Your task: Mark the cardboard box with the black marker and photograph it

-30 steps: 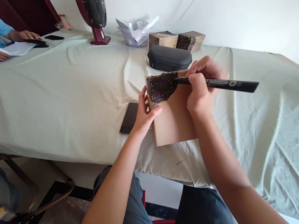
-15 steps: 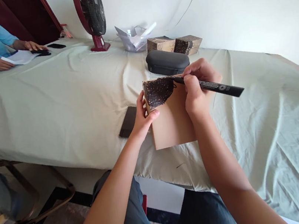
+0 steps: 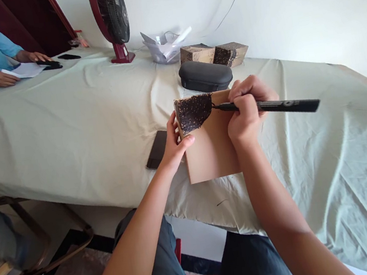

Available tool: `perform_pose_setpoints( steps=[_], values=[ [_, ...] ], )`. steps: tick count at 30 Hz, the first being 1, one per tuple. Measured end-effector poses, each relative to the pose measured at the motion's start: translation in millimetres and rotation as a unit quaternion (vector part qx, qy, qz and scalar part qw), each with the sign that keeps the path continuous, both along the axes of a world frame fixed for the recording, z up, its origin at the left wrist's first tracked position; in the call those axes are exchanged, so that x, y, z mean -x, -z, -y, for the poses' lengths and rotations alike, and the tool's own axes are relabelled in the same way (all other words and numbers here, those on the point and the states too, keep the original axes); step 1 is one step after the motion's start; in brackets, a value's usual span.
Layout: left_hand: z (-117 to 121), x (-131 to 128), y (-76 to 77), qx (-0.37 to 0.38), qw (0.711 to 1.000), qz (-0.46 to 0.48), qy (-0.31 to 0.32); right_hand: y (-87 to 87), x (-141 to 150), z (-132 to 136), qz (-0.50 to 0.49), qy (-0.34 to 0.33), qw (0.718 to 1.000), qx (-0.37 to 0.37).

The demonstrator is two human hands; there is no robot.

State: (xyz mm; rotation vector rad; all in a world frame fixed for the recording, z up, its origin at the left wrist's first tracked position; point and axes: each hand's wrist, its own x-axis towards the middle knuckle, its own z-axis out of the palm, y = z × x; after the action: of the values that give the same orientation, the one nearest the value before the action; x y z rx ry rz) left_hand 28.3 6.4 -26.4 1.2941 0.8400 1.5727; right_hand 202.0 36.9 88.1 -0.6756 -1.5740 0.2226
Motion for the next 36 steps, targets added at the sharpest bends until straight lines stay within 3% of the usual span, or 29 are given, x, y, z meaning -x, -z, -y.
perform_pose_setpoints(
  steps=[6,8,10,12,14,16,19,22,24,26,28,31,36],
  values=[
    [1.0,3.1,-2.6,-0.020,1.000,-0.014,0.009,-22.1,11.0,13.1,-0.175,0.016,0.983,-0.042],
    [1.2,4.9,-2.7,-0.029,0.999,-0.019,0.008,-24.8,-3.8,15.9,-0.213,0.047,0.975,-0.046],
    [1.2,6.1,-1.9,-0.032,0.999,-0.017,-0.003,-16.0,-34.1,17.1,-0.212,0.101,0.972,-0.020],
    [0.8,6.3,-0.6,-0.035,0.999,-0.011,-0.018,4.5,-74.9,17.9,-0.155,0.140,0.976,0.061],
    [0.0,5.9,0.7,-0.044,0.998,-0.012,-0.031,31.7,-116.5,18.9,-0.103,0.106,0.970,0.195],
    [-1.1,6.1,1.6,-0.061,0.997,-0.022,-0.043,57.1,-149.3,19.7,-0.136,0.005,0.932,0.337],
    [-2.9,8.4,2.4,-0.084,0.995,-0.030,-0.051,78.6,-172.5,20.6,-0.163,-0.071,0.875,0.450],
    [-3.6,11.5,2.3,-0.090,0.995,-0.023,-0.047,81.1,-172.2,23.0,-0.049,-0.055,0.879,0.471],
    [-3.3,12.6,2.1,-0.090,0.995,-0.017,-0.050,78.6,-168.9,26.5,0.104,0.019,0.885,0.454],
    [-2.7,12.7,1.9,-0.090,0.994,-0.013,-0.056,76.6,-167.7,31.0,0.256,0.110,0.860,0.428],
    [-2.1,12.1,1.5,-0.089,0.994,-0.011,-0.058,76.8,-169.5,34.8,0.346,0.171,0.821,0.421],
    [-0.8,10.9,-0.2,-0.078,0.995,-0.012,-0.061,82.4,-173.8,35.9,0.392,0.186,0.789,0.434],
    [3.8,9.6,-6.6,-0.053,0.996,-0.040,-0.056,96.6,-173.4,27.2,0.402,0.182,0.809,0.387]
  ],
)
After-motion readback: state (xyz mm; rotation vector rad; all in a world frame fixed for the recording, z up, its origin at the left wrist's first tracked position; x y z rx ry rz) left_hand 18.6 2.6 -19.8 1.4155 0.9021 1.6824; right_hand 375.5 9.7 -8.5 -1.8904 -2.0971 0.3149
